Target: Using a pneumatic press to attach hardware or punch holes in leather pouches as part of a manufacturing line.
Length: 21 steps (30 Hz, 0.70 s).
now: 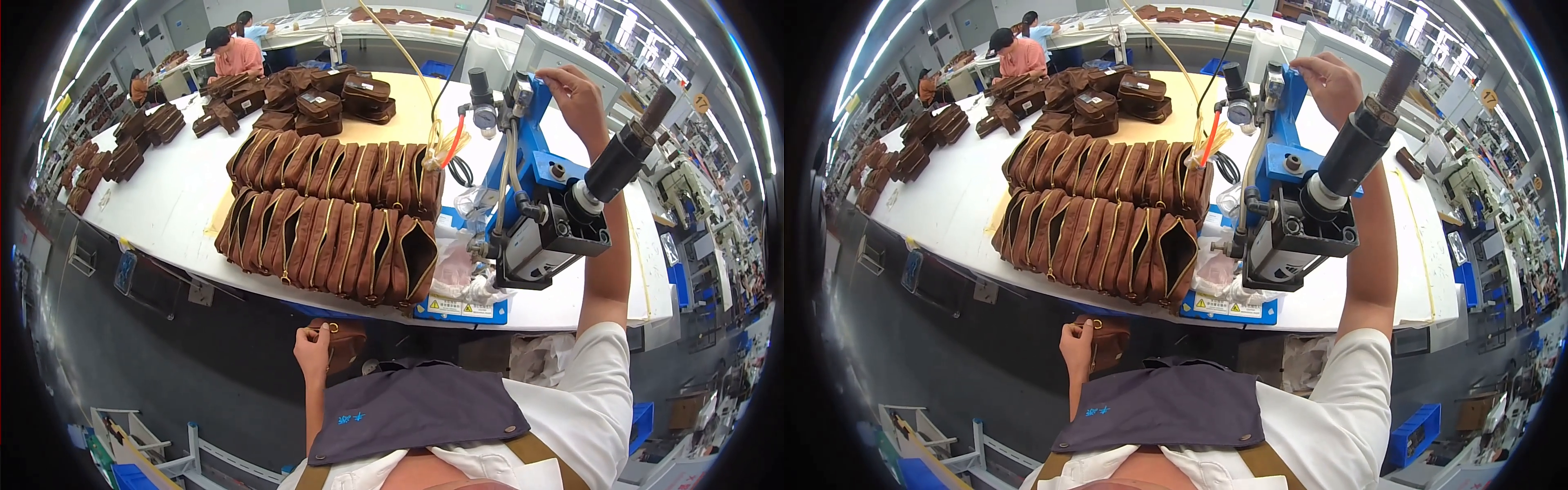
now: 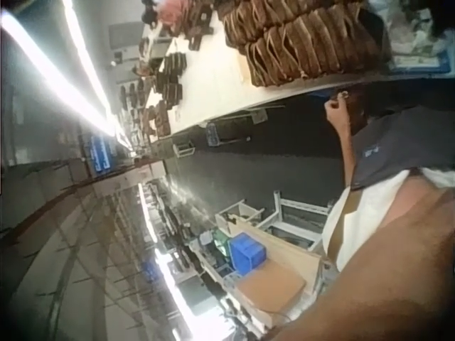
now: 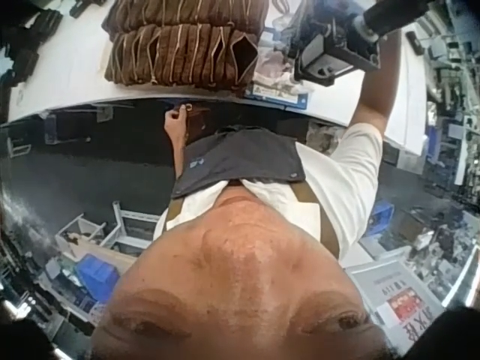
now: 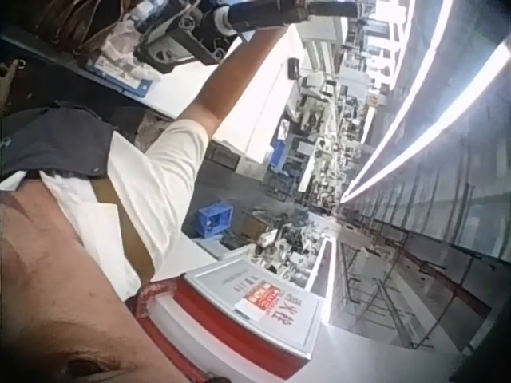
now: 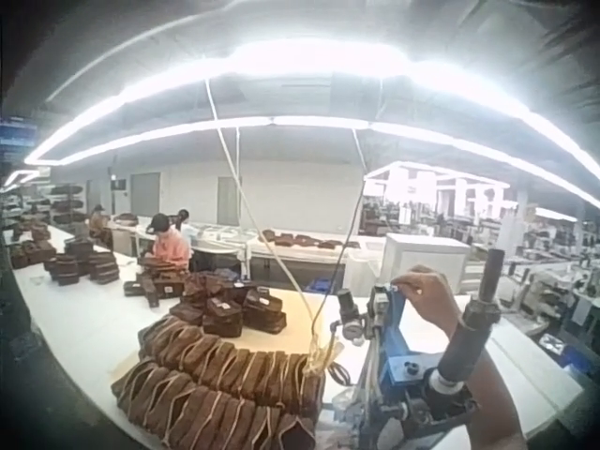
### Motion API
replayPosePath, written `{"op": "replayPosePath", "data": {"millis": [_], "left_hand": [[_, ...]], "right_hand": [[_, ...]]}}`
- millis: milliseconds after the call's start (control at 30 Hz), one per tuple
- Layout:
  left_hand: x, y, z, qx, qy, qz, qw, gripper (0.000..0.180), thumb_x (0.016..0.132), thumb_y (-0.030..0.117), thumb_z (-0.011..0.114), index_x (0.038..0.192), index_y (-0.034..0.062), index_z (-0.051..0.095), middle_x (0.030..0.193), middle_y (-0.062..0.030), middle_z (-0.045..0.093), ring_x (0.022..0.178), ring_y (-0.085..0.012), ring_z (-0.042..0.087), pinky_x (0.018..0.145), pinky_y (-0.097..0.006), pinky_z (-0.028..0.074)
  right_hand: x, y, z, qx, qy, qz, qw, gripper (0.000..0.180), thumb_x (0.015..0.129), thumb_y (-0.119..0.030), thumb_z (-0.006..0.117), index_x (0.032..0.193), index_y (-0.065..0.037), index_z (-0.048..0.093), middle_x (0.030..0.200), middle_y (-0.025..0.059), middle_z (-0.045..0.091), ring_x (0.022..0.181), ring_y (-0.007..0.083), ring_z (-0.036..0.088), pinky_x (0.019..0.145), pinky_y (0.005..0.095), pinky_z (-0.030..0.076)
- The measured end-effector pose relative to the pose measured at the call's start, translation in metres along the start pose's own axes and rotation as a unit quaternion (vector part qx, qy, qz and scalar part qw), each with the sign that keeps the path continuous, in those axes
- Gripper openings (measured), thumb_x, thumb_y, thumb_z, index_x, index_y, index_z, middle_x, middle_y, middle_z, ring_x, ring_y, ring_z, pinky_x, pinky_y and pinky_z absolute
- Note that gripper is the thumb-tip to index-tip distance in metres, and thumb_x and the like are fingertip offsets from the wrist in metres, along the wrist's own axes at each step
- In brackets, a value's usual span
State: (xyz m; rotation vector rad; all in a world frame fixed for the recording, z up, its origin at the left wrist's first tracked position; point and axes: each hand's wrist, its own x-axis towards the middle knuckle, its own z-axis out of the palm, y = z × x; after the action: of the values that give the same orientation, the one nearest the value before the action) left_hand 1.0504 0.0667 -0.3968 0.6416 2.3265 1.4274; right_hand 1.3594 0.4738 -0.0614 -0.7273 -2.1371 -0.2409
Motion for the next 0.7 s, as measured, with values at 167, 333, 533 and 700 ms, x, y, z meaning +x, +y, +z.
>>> {"op": "replayPosePath", "data": {"millis": [167,333,533,700], "left_hand": [[0.005,-0.015,-0.001,0.002,0.006,-0.005,1.0,0.039,0.083,0.027,0.072,0.071,0.0003,0.047,0.065,-0.0056,0.052,0.062,-0.0146,0.046,0.061,-0.031,0.045],[0.006,-0.011,-0.001,0.025,-0.031,-0.01,0.999,0.04,0.08,0.027,0.074,0.069,0.0002,0.047,0.062,-0.0067,0.051,0.06,-0.0154,0.046,0.06,-0.031,0.045],[0.007,-0.006,-0.001,0.094,-0.093,0.04,0.99,0.036,0.076,0.023,0.074,0.068,-0.0008,0.048,0.064,-0.0108,0.055,0.06,-0.0197,0.052,0.06,-0.033,0.045],[0.003,-0.004,0.0,0.13,-0.141,0.105,0.976,0.034,0.075,0.021,0.074,0.071,0.0002,0.048,0.066,-0.0116,0.055,0.061,-0.0229,0.055,0.06,-0.035,0.045]], "right_hand": [[-0.001,0.002,-0.001,0.031,0.01,-0.008,0.999,0.015,0.091,-0.011,0.061,0.1,-0.009,0.073,0.086,0.0065,0.066,0.071,0.0179,0.062,0.066,0.0281,0.05],[-0.005,0.002,-0.003,0.024,0.022,0.016,0.999,0.014,0.09,-0.011,0.063,0.1,-0.01,0.073,0.09,0.0061,0.067,0.073,0.017,0.063,0.067,0.0275,0.05],[-0.008,0.005,-0.013,0.042,0.015,0.079,0.996,0.016,0.09,-0.011,0.063,0.102,-0.011,0.073,0.091,0.0046,0.067,0.077,0.0148,0.063,0.069,0.0266,0.052],[-0.007,-0.005,-0.012,0.057,-0.021,0.053,0.997,0.02,0.09,-0.01,0.062,0.108,-0.012,0.071,0.095,0.0048,0.066,0.078,0.0141,0.063,0.07,0.0275,0.053]]}}
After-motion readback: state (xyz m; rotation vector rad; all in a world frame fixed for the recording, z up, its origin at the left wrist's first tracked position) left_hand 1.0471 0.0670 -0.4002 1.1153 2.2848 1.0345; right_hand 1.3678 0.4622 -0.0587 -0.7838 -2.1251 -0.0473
